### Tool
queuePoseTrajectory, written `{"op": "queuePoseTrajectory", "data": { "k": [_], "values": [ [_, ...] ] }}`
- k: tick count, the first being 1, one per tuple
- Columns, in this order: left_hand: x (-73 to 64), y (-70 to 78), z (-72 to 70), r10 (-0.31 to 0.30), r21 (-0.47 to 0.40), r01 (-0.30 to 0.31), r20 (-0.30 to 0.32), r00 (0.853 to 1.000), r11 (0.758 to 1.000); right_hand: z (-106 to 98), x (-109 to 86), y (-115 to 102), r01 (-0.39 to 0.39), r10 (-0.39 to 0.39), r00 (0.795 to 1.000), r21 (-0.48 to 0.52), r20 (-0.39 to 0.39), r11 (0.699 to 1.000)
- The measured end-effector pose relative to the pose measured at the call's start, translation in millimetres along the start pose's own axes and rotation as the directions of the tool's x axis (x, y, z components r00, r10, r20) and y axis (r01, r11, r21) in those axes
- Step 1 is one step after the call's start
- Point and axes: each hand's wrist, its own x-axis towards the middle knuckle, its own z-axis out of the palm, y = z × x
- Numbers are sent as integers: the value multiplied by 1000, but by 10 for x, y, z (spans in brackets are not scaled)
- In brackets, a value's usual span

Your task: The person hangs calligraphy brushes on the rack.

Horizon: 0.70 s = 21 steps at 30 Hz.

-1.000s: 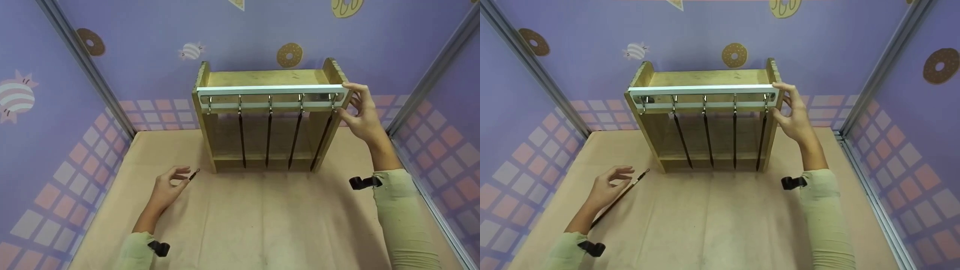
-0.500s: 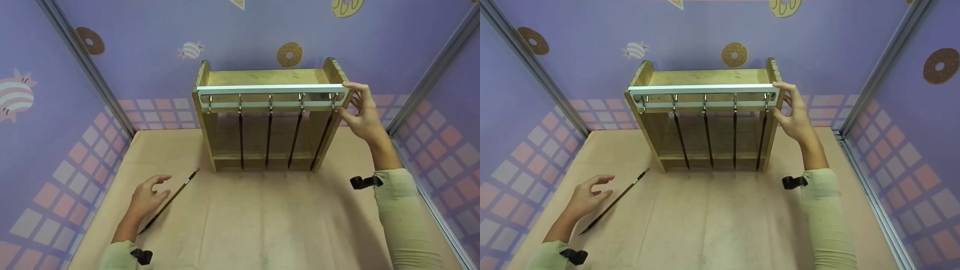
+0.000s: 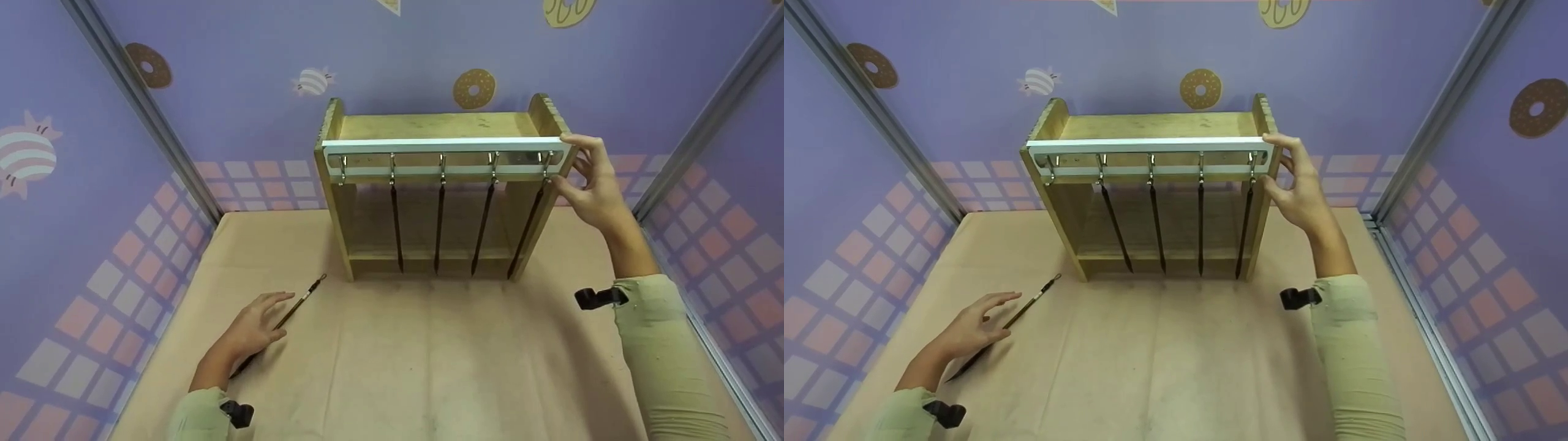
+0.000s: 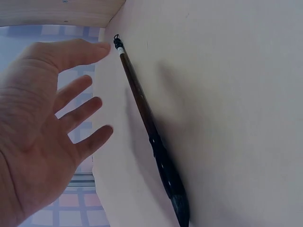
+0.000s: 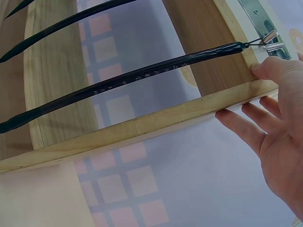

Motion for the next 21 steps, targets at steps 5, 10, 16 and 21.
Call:
{"op": "queuePoseTrajectory", "data": {
  "k": [5, 10, 16, 21],
  "values": [
    [58, 2, 33, -49, -95, 55, 66, 997, 994, -15, 5, -4, -13, 13, 1000, -9, 5, 1000],
    [132, -30, 65, -26, -61, 30, 64, 998, 998, -21, 3, -25, -29, 29, 1000, -21, 0, 999],
    [187, -85, 97, -18, -33, 19, 48, 999, 999, -5, -6, -4, -22, 22, 1000, 12, -8, 1000],
    [220, -125, 118, -10, 32, 9, 37, 999, 999, 12, -9, -8, -18, 18, 1000, 45, -8, 999]
  ]
}}
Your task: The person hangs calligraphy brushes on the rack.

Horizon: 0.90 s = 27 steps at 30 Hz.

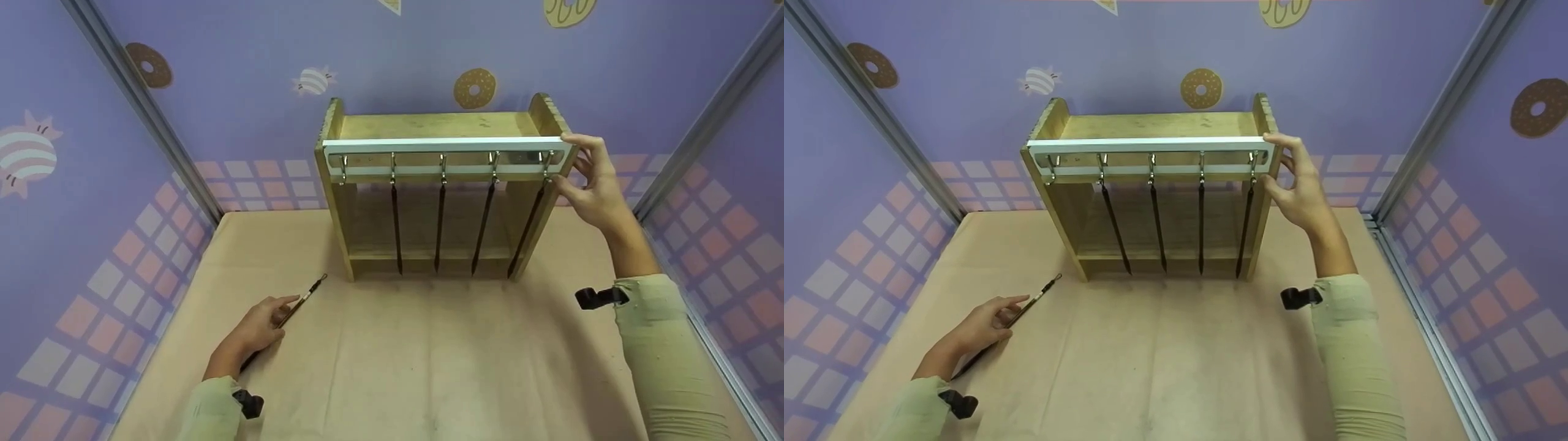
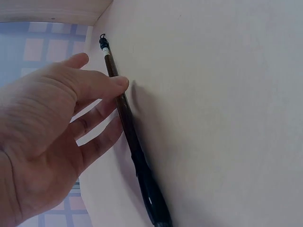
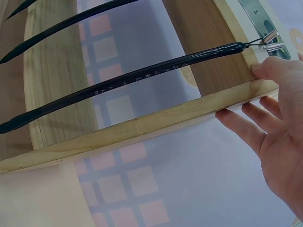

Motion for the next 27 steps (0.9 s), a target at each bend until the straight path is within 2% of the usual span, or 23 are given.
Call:
{"op": "queuePoseTrajectory", "data": {
  "k": [5, 13, 17, 27],
  "values": [
    [27, -15, 8, -34, 48, 33, 9, 999, 998, 2, 6, 10, 7, -7, 1000, -5, 2, 1000],
    [22, -15, -11, -91, 23, 91, 27, 995, 996, -12, 10, 22, 7, -6, 1000, -47, 15, 999],
    [12, -11, -15, -76, 16, 75, 26, 997, 997, -27, -2, 31, -5, 8, 1000, -94, 28, 996],
    [41, -33, 3, -67, 36, 67, 10, 998, 997, -17, 0, 10, -2, 3, 1000, -63, 14, 998]
  ]
}}
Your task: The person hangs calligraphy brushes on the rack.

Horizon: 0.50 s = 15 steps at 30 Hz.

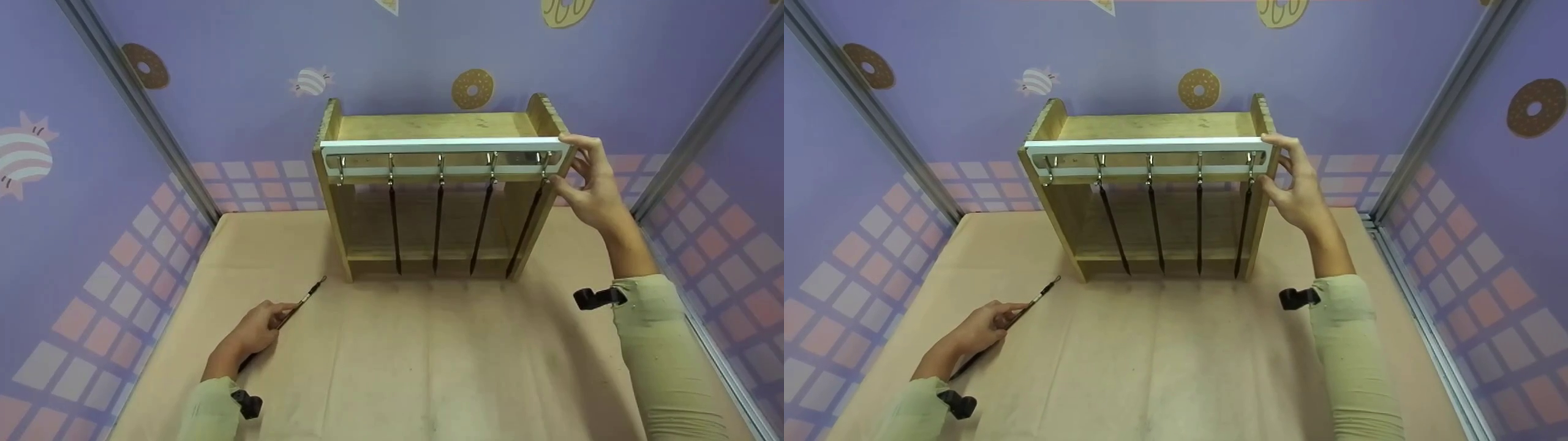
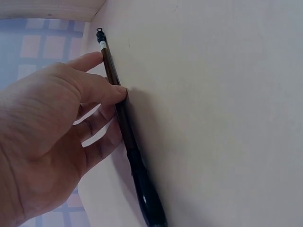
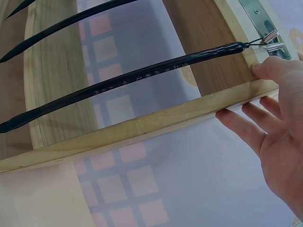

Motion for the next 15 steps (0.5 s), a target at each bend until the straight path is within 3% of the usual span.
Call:
{"op": "queuePoseTrajectory", "data": {
  "k": [7, 15],
  "values": [
    [28, 14, -59, 40, 31, -38, -38, 998, 999, 2, 11, 33, 24, -24, 1000, 17, -4, 1000],
    [30, 52, -116, 29, 36, -27, -48, 998, 999, -13, -1, 10, 6, -6, 1000, -10, 16, 1000]
  ]
}}
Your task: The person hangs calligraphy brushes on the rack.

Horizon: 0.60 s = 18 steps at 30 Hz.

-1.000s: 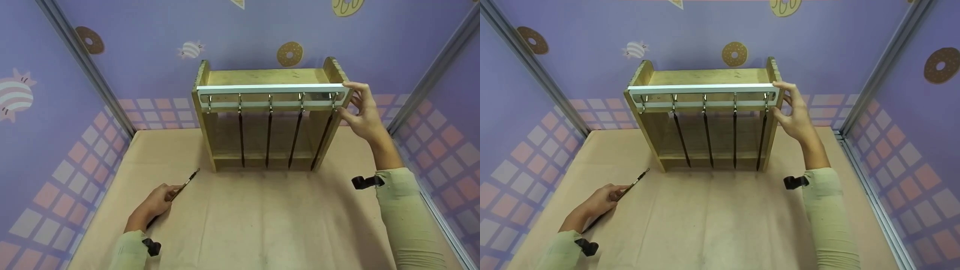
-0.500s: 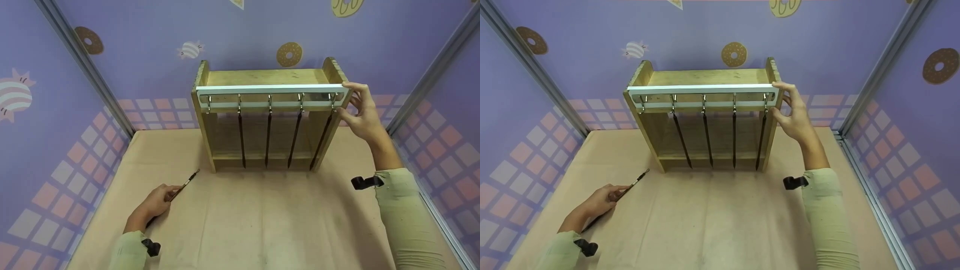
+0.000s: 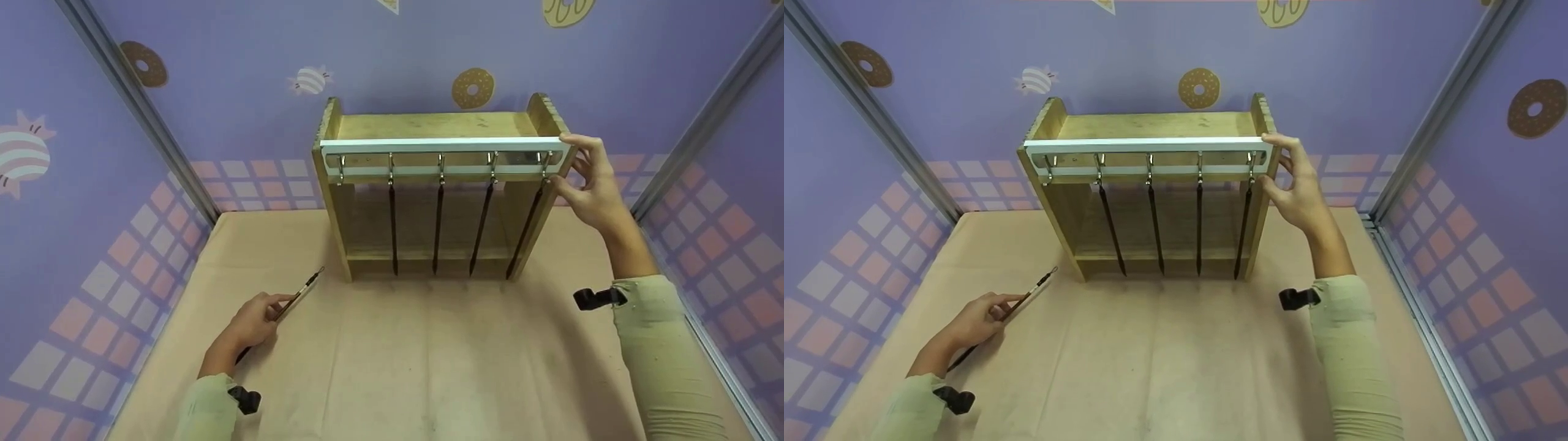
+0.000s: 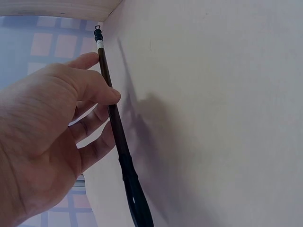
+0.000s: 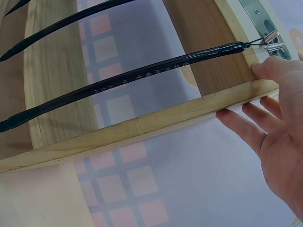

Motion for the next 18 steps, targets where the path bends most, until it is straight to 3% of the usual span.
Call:
{"op": "queuePoseTrajectory", "data": {
  "k": [8, 18],
  "values": [
    [-48, 35, 2, 11, 2, -11, -21, 1000, 1000, -1, -4, -33, -23, 23, 1000, -29, 10, 999],
    [-107, 190, -21, 68, 24, -66, -64, 996, 998, 2, 4, 23, 22, -22, 1000, -13, -2, 1000]
  ]
}}
